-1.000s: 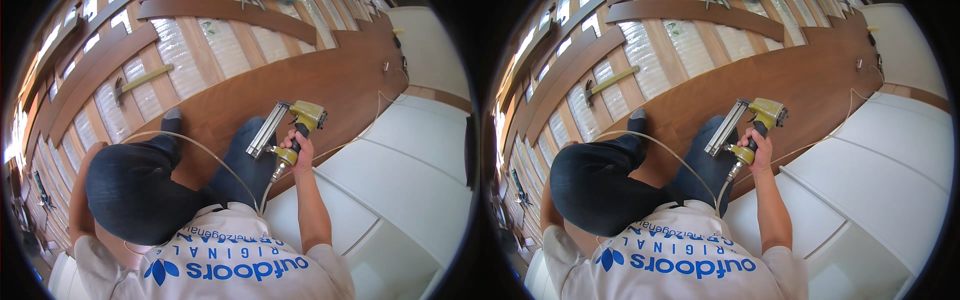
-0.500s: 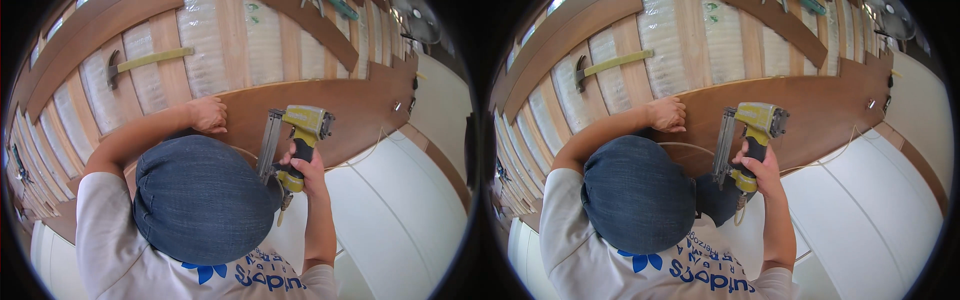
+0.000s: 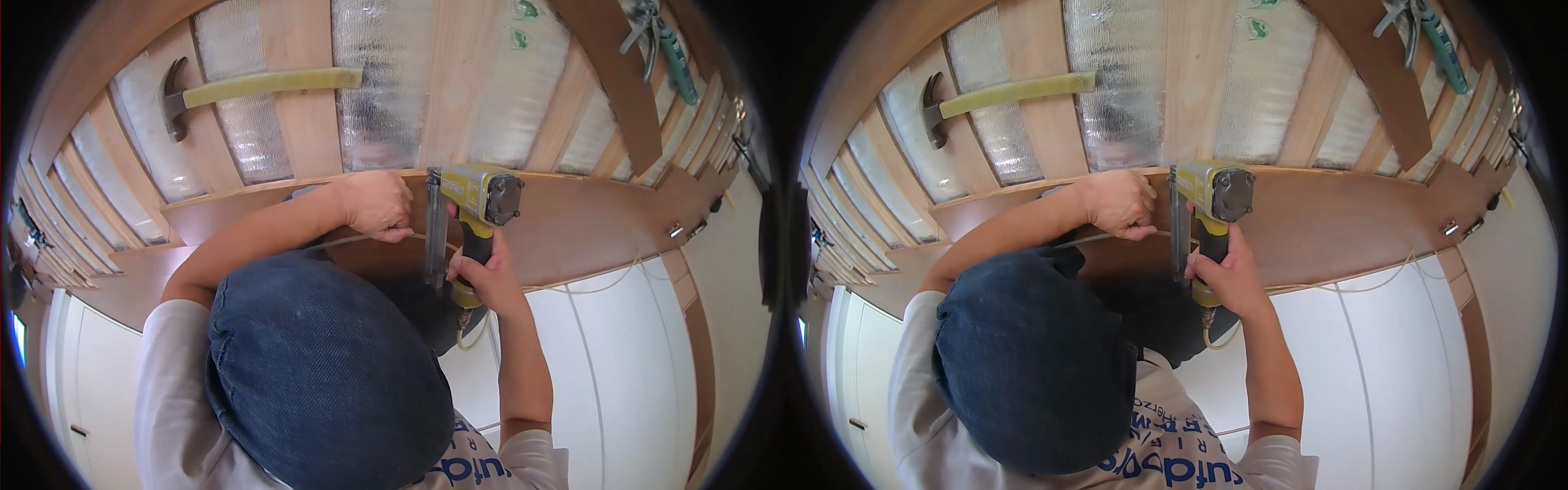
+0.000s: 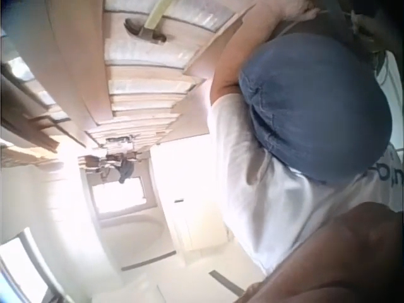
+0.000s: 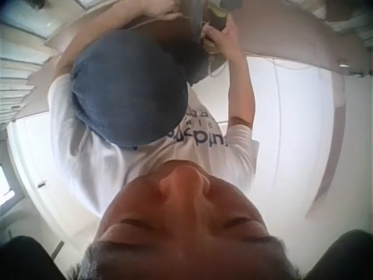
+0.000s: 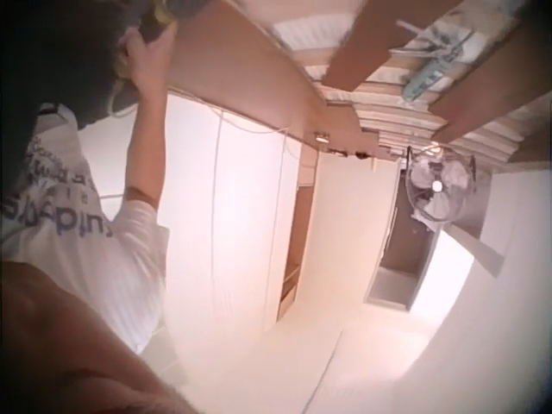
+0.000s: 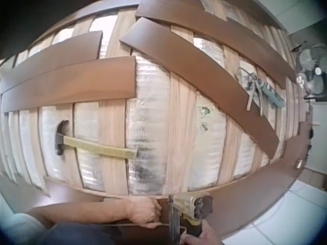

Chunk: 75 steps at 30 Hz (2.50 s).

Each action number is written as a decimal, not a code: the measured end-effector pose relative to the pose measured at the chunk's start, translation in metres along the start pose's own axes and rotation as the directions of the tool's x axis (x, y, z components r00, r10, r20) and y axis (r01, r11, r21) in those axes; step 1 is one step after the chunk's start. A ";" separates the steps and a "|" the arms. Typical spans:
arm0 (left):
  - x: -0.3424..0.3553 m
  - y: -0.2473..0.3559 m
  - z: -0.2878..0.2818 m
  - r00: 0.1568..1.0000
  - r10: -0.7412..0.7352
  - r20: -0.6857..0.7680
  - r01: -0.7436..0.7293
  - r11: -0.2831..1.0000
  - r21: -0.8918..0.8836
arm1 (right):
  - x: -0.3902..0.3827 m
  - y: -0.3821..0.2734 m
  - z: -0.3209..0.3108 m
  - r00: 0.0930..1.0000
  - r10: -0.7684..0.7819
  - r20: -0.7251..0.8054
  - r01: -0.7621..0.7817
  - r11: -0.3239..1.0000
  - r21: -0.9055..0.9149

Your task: The person installs wooden flooring planks by positioning them, tapping them into place with a hammer, and securing them using a pneumatic nail gun and adhesive from a caulk gun.

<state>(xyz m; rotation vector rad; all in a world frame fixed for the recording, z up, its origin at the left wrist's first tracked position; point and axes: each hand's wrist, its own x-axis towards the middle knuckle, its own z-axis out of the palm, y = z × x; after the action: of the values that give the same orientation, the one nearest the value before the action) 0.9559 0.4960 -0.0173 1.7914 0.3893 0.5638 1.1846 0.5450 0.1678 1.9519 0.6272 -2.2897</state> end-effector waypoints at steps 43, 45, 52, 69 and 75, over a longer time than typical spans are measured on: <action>0.131 -0.031 0.037 0.951 0.217 0.222 -0.257 0.950 0.175 | -0.037 -0.041 -0.138 0.935 -0.086 -0.344 0.057 0.994 -0.092; 0.134 -0.035 0.032 0.978 0.166 0.130 -0.177 0.981 0.077 | -0.030 -0.041 -0.152 0.941 -0.017 -0.338 -0.022 0.994 -0.111; 0.134 -0.034 0.033 0.980 0.180 0.081 -0.180 0.984 -0.003 | -0.023 -0.070 -0.167 0.970 0.098 -0.222 -0.149 0.962 -0.227; 0.135 -0.034 0.030 0.979 0.152 0.133 -0.161 0.985 0.059 | -0.046 -0.054 -0.195 0.916 -0.056 -0.397 -0.001 0.990 -0.140; 0.132 -0.033 0.030 0.975 0.170 0.144 -0.180 0.982 0.058 | -0.034 -0.051 -0.197 0.942 0.015 -0.336 -0.082 0.979 -0.184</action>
<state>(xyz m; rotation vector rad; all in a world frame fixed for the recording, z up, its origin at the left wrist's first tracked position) 1.0829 0.5519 -0.0318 1.9324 0.1577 0.5498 1.3589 0.6532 0.1920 2.2433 0.7871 -1.8002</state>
